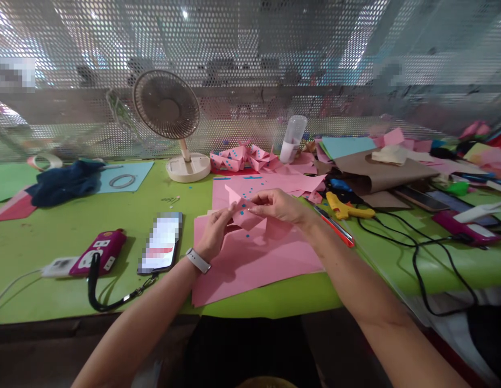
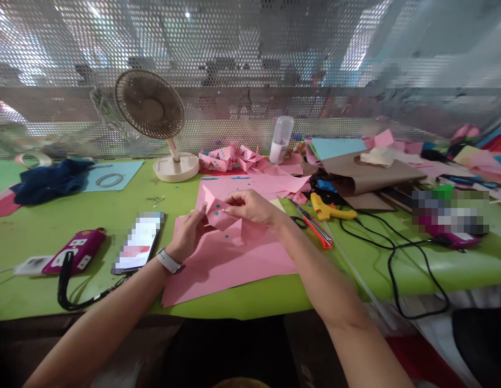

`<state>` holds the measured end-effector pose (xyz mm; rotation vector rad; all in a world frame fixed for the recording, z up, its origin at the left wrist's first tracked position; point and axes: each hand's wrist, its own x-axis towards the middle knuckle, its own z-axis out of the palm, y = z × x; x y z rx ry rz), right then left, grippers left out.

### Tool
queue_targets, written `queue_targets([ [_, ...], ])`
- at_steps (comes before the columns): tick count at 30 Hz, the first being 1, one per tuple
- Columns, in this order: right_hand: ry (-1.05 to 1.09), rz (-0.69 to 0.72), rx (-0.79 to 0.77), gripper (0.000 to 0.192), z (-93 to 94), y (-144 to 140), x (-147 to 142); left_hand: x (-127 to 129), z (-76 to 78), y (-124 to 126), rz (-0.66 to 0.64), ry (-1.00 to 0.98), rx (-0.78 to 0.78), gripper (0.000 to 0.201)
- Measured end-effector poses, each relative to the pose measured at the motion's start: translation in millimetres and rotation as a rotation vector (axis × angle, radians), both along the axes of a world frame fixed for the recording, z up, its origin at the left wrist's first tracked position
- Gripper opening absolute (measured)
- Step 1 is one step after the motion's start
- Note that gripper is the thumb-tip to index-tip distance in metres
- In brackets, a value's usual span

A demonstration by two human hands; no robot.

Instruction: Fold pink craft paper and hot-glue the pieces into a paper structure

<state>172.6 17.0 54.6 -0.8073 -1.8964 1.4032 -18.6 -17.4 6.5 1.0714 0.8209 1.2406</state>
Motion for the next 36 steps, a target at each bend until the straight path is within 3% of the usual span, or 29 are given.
queue_targets([
  [4,-0.019,-0.017,0.002,0.029,-1.5,3,4,1,-0.2,1,-0.018,-0.068,-0.033,0.047],
  [10,0.004,-0.055,0.061,0.03,-8.0,12,9,-1,-1.5,8,0.194,-0.103,-0.009,0.04],
  [18,-0.029,-0.093,0.138,0.03,-8.1,17,13,-6,2.9,10,0.274,-0.07,-0.085,0.042],
  [22,-0.056,-0.082,0.136,0.034,-8.0,17,14,-7,4.3,10,0.148,-0.088,-0.18,0.054],
  [25,-0.09,-0.06,0.153,0.035,-11.1,17,12,-4,2.0,9,0.001,-0.13,-0.184,0.041],
  [28,-0.139,-0.095,0.209,0.034,-11.8,17,9,-2,-0.2,8,-0.062,-0.122,-0.202,0.035],
  [32,-0.145,-0.288,0.298,0.037,6.2,14,14,-5,-1.8,10,-0.029,-0.157,-0.229,0.032],
  [36,-0.166,-0.4,0.352,0.034,38.0,1,47,-9,-3.7,14,-0.012,-0.166,-0.21,0.031],
])
